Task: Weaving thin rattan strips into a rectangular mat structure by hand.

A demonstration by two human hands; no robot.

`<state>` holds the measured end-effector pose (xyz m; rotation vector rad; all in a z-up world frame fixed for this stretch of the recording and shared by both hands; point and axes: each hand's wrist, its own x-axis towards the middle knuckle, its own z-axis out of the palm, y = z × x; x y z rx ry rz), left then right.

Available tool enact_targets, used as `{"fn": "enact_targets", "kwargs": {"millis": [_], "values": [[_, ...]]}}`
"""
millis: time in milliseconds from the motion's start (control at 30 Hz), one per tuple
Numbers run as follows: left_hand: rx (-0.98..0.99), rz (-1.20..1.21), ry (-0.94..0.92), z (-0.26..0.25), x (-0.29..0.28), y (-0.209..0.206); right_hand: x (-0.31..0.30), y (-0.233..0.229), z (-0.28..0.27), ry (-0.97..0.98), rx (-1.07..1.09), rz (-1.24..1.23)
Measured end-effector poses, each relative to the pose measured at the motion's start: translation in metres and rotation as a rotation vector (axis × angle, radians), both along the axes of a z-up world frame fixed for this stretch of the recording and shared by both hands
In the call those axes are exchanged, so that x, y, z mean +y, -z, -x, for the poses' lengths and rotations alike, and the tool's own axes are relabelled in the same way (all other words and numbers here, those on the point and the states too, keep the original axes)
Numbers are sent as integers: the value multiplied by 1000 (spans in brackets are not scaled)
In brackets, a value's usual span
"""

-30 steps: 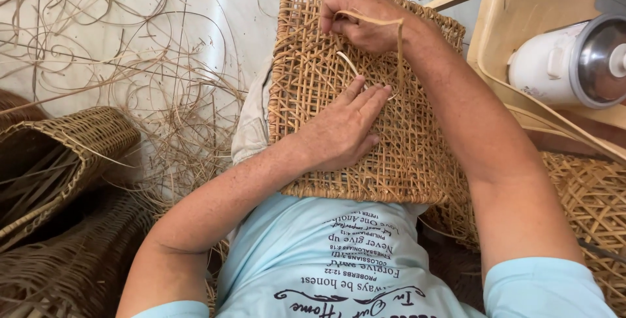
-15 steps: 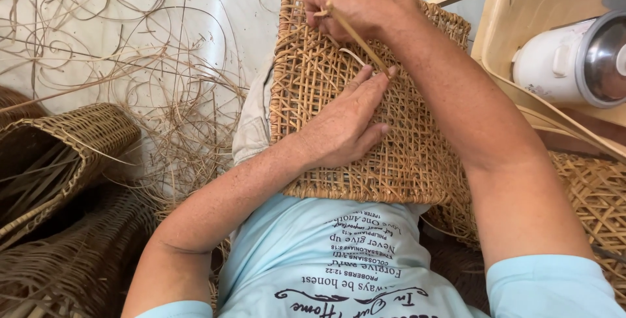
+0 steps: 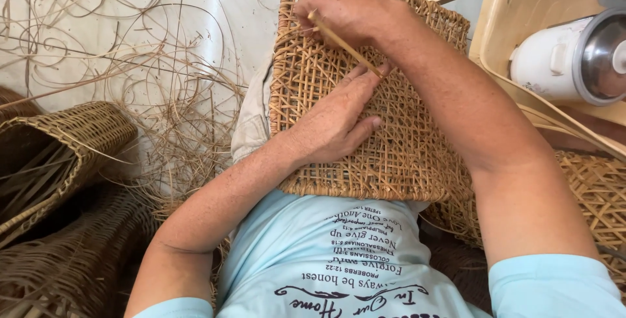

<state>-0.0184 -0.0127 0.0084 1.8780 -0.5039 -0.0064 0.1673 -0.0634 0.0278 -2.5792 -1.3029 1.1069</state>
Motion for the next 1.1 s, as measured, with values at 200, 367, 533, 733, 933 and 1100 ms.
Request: {"fn": "enact_targets", "kwargs": {"millis": [200, 367, 533, 733, 933, 1100], "values": [[44, -49, 11, 1, -1, 5, -24, -3, -9, 292, 235, -219], [33, -95, 9, 1, -1, 5, -32, 18, -20, 86, 88, -367], [-16, -97, 14, 0, -1, 5, -24, 21, -16, 92, 98, -244], [20, -29, 3, 0, 6, -5, -12, 9, -15, 45, 67, -59], [54, -45, -27, 1, 6, 2, -9, 14, -15, 47, 127, -100], [-182, -165, -118, 1, -2, 17, -23, 11, -13, 171, 133, -150]]}}
